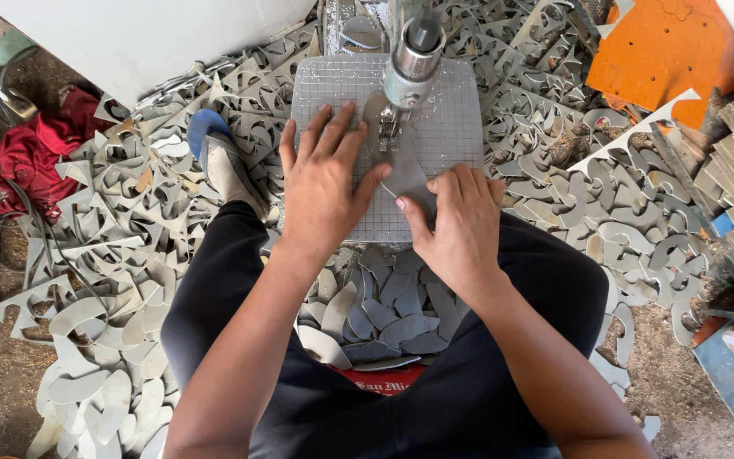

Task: The person sits on the floor and uses a sewing machine to stitch gray shoe sole pieces. They repeatedly pick up a piece, position it under the needle, sew along the edge, and place the finished piece aside.

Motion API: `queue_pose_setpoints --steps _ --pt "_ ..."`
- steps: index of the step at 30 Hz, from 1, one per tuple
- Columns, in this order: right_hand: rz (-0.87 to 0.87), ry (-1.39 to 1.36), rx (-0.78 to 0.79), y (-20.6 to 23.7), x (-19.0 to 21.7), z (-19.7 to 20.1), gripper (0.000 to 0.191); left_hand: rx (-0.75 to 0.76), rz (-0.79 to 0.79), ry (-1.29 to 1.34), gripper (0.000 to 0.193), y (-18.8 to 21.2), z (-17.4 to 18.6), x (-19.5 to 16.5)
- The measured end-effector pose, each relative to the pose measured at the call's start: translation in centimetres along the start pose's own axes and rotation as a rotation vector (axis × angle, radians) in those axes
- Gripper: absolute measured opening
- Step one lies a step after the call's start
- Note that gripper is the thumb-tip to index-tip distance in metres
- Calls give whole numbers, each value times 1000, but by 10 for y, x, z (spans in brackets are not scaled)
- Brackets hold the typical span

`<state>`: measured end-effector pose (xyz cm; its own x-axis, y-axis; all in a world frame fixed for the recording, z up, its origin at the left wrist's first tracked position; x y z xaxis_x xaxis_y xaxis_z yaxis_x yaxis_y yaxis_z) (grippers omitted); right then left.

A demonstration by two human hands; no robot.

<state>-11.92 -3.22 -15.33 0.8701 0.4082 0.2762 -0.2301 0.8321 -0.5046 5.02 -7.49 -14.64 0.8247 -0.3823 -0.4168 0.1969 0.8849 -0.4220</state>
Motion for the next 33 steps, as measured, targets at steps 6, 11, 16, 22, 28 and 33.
queue_pose_setpoints --steps 6,11,16,22,28,33 --pt "4 -15 9 -2 -1 -1 38 31 -38 -57 82 8 0 -6" --pt "46 -112 86 -2 -6 11 40 37 -9 -58 84 6 -1 -6" --pt "110 -148 148 2 -11 20 47 83 -1 -50 84 3 -3 1" --pt "106 -159 146 -1 -9 14 48 113 -18 -32 82 -2 -3 7" --pt "171 -126 143 -3 0 11 52 175 -24 -35 81 -8 -6 12" --pt "152 -99 155 -5 4 9 53 226 -25 -12 78 -13 -7 19"
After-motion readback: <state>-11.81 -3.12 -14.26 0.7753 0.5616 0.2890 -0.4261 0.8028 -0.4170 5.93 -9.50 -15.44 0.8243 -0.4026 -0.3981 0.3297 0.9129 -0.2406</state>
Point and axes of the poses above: each hand's wrist, its own y-axis away from the middle knuckle, its own z-axis out of the back of the hand, x = y × z, the point moved 6 cm from there along -y, towards the middle knuckle, and after that the axes turned 1 degree about -x, right-handed, at the moved point
